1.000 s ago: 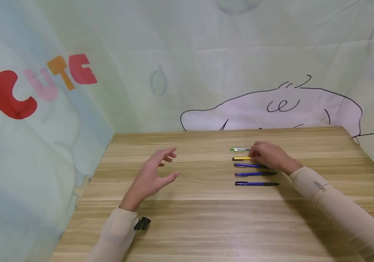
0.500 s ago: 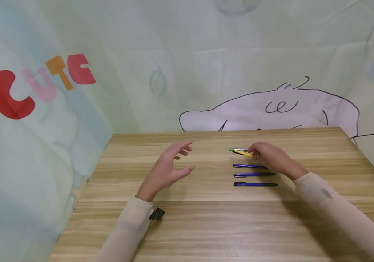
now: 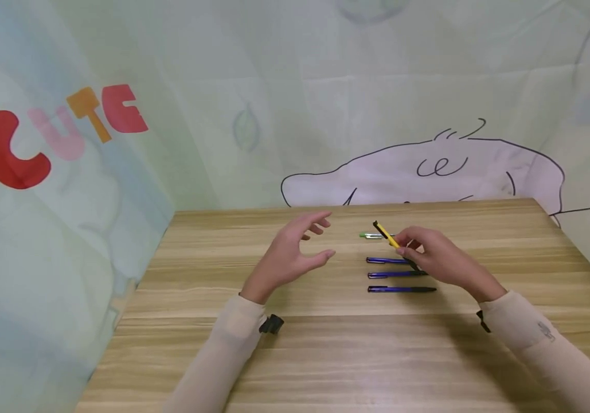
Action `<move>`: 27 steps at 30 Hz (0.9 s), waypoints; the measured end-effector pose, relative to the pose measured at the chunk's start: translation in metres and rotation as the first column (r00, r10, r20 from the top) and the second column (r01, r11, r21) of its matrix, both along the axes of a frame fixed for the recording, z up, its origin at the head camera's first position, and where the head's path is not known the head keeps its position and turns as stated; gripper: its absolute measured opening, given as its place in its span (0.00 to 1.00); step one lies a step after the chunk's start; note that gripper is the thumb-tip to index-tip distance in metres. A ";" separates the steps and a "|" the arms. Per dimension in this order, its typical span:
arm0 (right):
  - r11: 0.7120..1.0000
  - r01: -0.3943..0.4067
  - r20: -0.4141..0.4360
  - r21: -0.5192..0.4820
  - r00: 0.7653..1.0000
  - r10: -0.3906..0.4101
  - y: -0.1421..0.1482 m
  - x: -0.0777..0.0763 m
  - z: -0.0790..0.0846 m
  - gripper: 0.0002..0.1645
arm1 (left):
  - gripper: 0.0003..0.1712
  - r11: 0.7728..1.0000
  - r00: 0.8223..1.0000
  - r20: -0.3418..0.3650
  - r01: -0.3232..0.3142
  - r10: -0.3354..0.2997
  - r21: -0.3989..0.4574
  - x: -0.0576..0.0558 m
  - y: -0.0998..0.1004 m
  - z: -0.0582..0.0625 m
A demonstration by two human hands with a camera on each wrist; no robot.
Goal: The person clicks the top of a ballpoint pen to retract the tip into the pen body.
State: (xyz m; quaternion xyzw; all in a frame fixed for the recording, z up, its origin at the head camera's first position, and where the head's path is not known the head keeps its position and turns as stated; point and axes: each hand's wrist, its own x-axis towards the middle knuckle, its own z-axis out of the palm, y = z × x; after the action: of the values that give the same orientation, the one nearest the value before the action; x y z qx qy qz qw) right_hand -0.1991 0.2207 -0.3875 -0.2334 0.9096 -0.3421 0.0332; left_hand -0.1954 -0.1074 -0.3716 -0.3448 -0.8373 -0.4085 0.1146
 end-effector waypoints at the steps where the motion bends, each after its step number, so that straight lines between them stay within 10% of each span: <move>1: 1.000 0.005 0.019 -0.022 1.000 -0.005 -0.001 0.003 0.002 0.07 | 0.41 1.000 1.000 -0.007 0.008 -0.008 0.004 -0.001 0.003 0.001; 15: 0.958 0.062 0.186 -0.281 0.982 -0.009 -0.014 0.040 0.021 0.10 | 0.47 0.991 0.991 -0.047 0.126 -0.127 -0.035 0.005 0.042 0.019; 27: 0.860 0.135 0.303 -0.492 0.953 0.023 -0.025 0.055 0.029 0.18 | 0.51 0.977 0.972 -0.103 0.211 -0.213 -0.024 0.012 0.057 0.025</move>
State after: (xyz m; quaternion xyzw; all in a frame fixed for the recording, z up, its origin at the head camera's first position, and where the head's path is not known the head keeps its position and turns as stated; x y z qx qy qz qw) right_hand -0.1440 0.1954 -0.3586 -0.1527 0.7782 -0.6014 0.0973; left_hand -0.1839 -0.0499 -0.3470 -0.4540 -0.7912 -0.3942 0.1121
